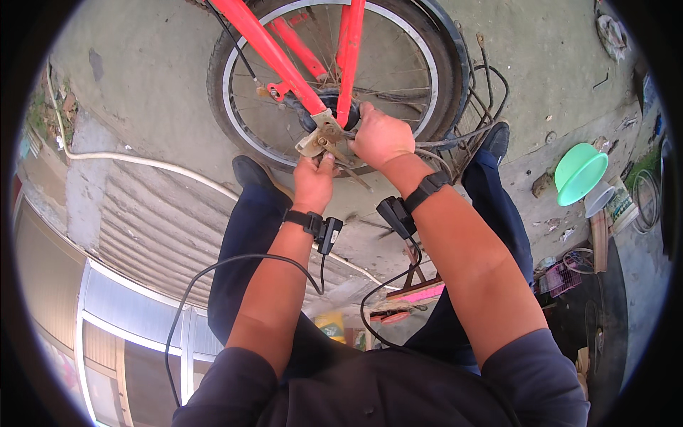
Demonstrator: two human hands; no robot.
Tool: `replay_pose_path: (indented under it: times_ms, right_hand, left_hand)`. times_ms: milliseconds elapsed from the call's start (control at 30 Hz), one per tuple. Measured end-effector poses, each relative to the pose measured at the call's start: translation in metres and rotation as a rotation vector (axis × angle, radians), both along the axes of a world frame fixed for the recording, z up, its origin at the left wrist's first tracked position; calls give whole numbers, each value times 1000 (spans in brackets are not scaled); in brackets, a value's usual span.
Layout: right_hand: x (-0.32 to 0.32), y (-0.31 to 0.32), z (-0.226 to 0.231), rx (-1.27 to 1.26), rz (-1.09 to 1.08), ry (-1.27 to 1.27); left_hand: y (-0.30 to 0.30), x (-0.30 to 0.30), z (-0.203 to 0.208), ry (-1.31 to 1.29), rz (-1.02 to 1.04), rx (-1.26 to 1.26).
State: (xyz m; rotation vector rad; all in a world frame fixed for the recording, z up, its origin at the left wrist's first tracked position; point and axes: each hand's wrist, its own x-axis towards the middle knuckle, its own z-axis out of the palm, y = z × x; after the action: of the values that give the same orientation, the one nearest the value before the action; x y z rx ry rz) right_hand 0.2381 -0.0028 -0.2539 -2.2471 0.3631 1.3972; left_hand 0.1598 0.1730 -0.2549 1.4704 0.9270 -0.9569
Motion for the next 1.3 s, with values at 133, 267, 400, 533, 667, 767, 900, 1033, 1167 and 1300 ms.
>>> replay_pose_path:
  times_ms: [133,267,400,533,667,767,900,1033,1167,1300]
  right_hand:
    - [2,0,-2,12,18,16]
    - [1,0,-1,4,13,22]
    - [2,0,0,5,11,37]
    - [3,1,0,1,11,40]
    - [2,0,0,-5,-3,32]
    - [0,0,-2,1,-1,9]
    - [-2,0,-4,2,-10,15]
    - [-1,0,-4,10,-10,1]
    - [-1,0,-4,12,-16,-10]
    - [0,1,-5,15,-17,4]
  left_hand:
    - [0,5,1,35,22,37]
    - [2,11,7,33,-9,53]
    - [9,22,24,-62,-57,165]
    - [15,38,44,-190,-245,433]
    - [6,53,41,-295,-519,545]
    - [-9,58,26,-244,-424,485]
    - [-21,59,19,-182,-243,405]
    - [-21,67,26,-121,-88,275]
    - [-21,71,28,-68,-87,260]
    - [-20,67,21,-125,-274,376]
